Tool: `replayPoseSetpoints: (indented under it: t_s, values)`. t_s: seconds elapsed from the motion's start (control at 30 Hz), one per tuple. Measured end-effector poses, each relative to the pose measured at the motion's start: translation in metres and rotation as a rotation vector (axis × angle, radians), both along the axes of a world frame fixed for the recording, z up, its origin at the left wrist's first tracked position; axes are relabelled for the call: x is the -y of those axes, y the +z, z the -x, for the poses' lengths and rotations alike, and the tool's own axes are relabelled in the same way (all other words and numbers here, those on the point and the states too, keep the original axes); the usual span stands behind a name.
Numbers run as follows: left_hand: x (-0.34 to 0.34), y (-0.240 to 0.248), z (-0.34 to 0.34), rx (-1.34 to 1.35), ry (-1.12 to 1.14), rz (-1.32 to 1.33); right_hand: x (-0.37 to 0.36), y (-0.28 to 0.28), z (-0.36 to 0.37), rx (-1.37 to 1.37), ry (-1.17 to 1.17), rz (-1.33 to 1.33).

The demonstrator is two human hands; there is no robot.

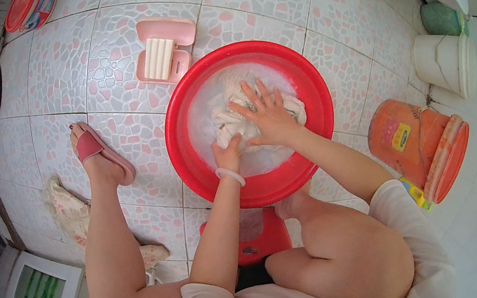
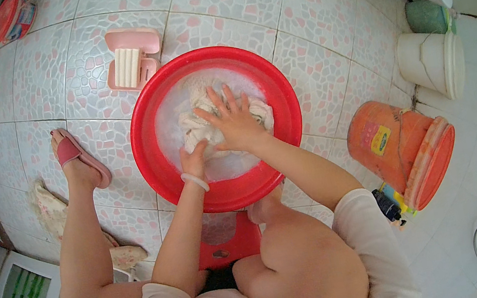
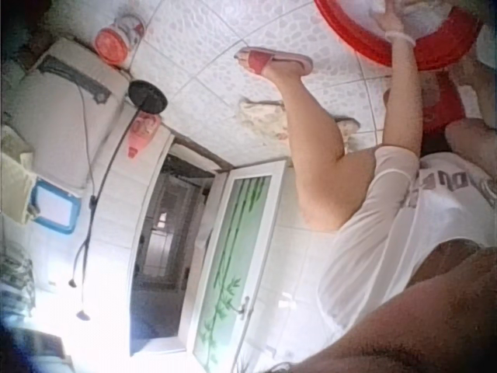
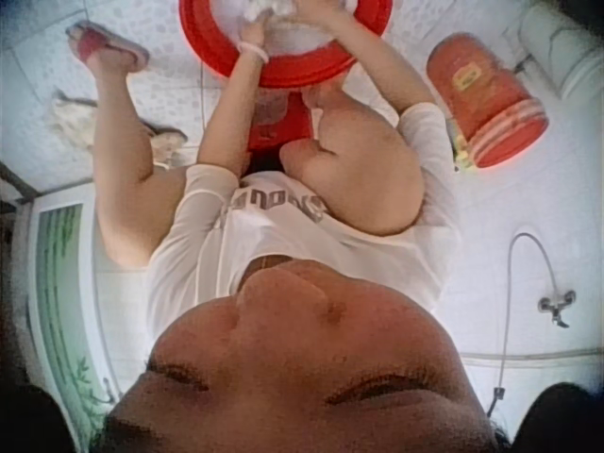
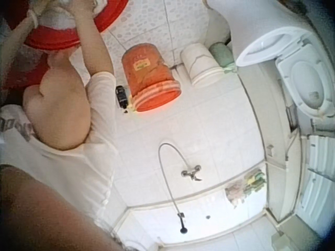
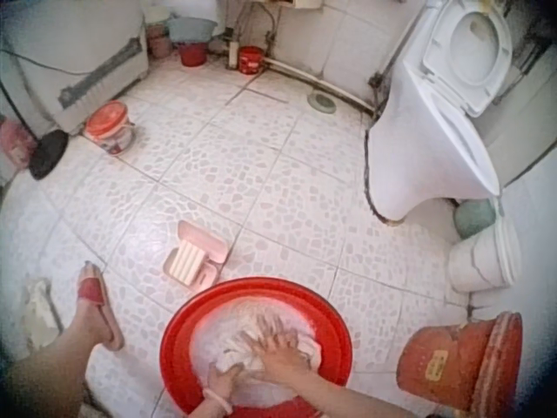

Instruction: The person washes a white cloth in a red basin of soapy water by hand, applying a bar of soap, scrubbing the fabric against itself, and wringing it out.

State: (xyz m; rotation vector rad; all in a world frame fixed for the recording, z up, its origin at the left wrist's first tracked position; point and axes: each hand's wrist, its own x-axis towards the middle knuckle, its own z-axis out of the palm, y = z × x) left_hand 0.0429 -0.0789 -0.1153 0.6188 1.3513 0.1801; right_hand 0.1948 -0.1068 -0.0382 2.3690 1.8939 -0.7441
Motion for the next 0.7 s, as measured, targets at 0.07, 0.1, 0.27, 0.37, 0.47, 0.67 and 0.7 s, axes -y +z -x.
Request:
replayPoseSetpoints:
  t_s: [0.07,0.1,0.27,0.37,0.47,0.67,0.7]
  values:
    - [0.001,0.01,-0.001,0.145,0.195,0.061,0.001,-0.008,-0.012,-0.02,-0.025,0.085]
    - [0.0,0.013,-0.004,0.145,0.195,0.062,0.002,-0.013,-0.019,-0.04,-0.051,0.17]
    - [-0.006,0.015,0.0,0.188,0.421,0.144,0.006,-0.026,-0.023,-0.13,-0.414,0.178]
    - [-0.012,0.018,0.001,0.08,0.494,0.183,0.004,-0.024,-0.034,-0.643,-0.434,0.282]
    - [-0.014,-0.002,0.01,0.085,0.518,0.149,-0.002,-0.025,-0.038,-0.387,-0.356,0.354]
    - [-0.028,0.036,-0.024,0.469,0.467,0.467,0.001,-0.041,-0.006,-0.836,-0.658,-0.18]
    - [-0.03,0.032,-0.021,0.467,0.47,0.462,0.0,-0.027,0.007,-0.949,-0.656,-0.185]
